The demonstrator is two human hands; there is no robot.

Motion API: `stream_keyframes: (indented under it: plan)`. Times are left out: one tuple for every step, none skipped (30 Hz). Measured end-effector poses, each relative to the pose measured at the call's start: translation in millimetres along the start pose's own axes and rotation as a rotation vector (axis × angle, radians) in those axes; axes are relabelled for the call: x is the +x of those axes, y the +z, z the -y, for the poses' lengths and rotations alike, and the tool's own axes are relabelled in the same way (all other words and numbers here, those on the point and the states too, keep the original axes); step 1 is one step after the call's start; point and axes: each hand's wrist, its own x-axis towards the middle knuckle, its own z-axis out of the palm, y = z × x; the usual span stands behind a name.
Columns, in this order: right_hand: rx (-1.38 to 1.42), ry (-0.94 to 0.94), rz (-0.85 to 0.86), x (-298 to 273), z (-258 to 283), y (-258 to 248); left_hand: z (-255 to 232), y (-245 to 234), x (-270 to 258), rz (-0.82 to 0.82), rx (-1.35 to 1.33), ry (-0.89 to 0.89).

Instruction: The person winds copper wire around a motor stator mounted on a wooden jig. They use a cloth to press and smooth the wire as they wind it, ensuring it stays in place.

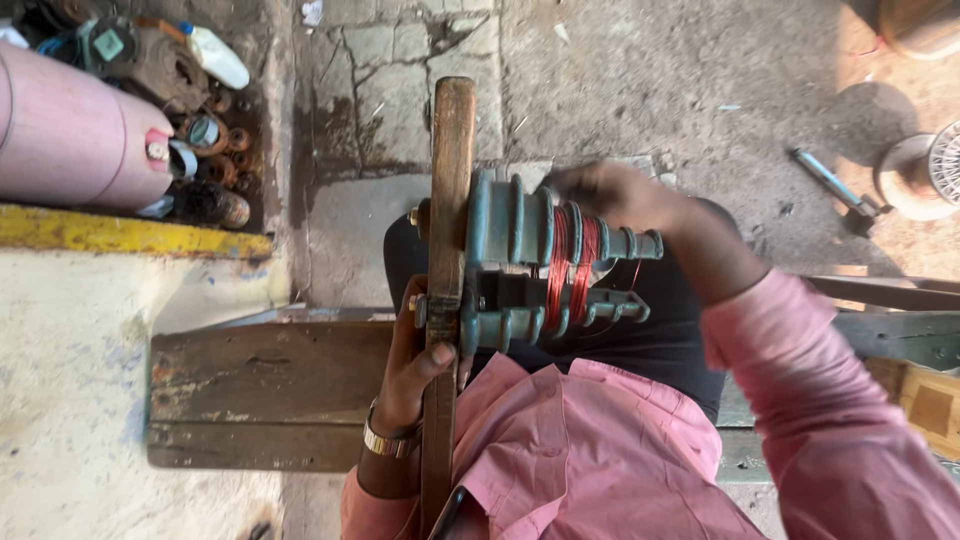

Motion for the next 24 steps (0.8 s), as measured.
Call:
stream_keyframes:
  plan:
    - [0.005, 0.185, -0.045, 8, 25, -19, -2, 2, 2, 0.015, 0.032, 0.016]
    - [-0.021, 0.24, -0.105, 18, 49, -33, -4, 3, 3, 0.027, 0.065, 0.03]
    - [-0.048, 0.294, -0.165, 27, 72, -46, -6, 3, 6, 0.037, 0.081, 0.032]
    - [0.083, 0.37, -0.27, 30, 94, -56, -7, 4, 6, 0.039, 0.093, 0.031]
    - [0.215, 0.445, -0.376, 36, 113, -61, -7, 4, 5, 0.041, 0.106, 0.029]
    - [0.406, 0.286, -0.239, 41, 133, -71, -6, 4, 5, 0.016, 0.092, 0.017]
    - [0.589, 0.122, -0.1, 44, 154, -77, -5, 5, 4, -0.008, 0.078, 0.005]
    - [0.382, 0.137, -0.183, 44, 174, -75, -5, 4, 2, -0.036, 0.067, -0.007]
    - [0.077, -0.004, -0.228, 41, 196, -72, -6, 2, 2, -0.036, 0.081, 0.008]
    - [-0.235, -0.119, -0.319, 35, 218, -66, -5, 1, 0, -0.035, 0.093, 0.018]
    - [-0.491, -0.179, -0.363, 26, 240, -56, -4, -1, -2, -0.034, 0.105, 0.028]
    - [-0.757, -0.229, -0.428, 19, 264, -48, -4, -4, -2, -0.034, 0.109, 0.037]
    - [-0.866, -0.06, -0.508, 9, 286, -35, -5, -7, -3, -0.033, 0.113, 0.045]
    - [-0.847, 0.018, -0.534, -3, 307, -21, -6, -10, -3, -0.029, 0.121, 0.054]
    - [-0.825, -0.033, -0.449, -9, 320, -5, -5, -10, -2, -0.031, 0.112, 0.06]
    - [-0.777, -0.117, -0.32, -12, 325, 10, -6, -11, -3, -0.036, 0.105, 0.063]
    - [-0.705, -0.198, -0.175, -14, 324, 26, -6, -12, -4, -0.041, 0.099, 0.066]
    - [-0.653, -0.244, -0.066, -19, 321, 36, -6, -13, -4, -0.055, 0.109, 0.053]
    - [-0.602, -0.279, 0.042, -24, 315, 45, -6, -13, -4, -0.069, 0.118, 0.041]
    - [-0.565, -0.3, 0.129, -32, 307, 49, -6, -13, -4, -0.087, 0.127, 0.03]
    - [-0.555, -0.306, 0.183, -42, 299, 51, -6, -12, -4, -0.089, 0.132, 0.023]
    - [-0.555, -0.312, 0.22, -54, 292, 50, -6, -12, -3, -0.092, 0.138, 0.019]
    - [-0.568, -0.316, 0.233, -68, 286, 45, -6, -11, -2, -0.095, 0.143, 0.015]
    - [-0.596, -0.316, 0.216, -81, 282, 39, -7, -11, -2, -0.092, 0.143, 0.016]
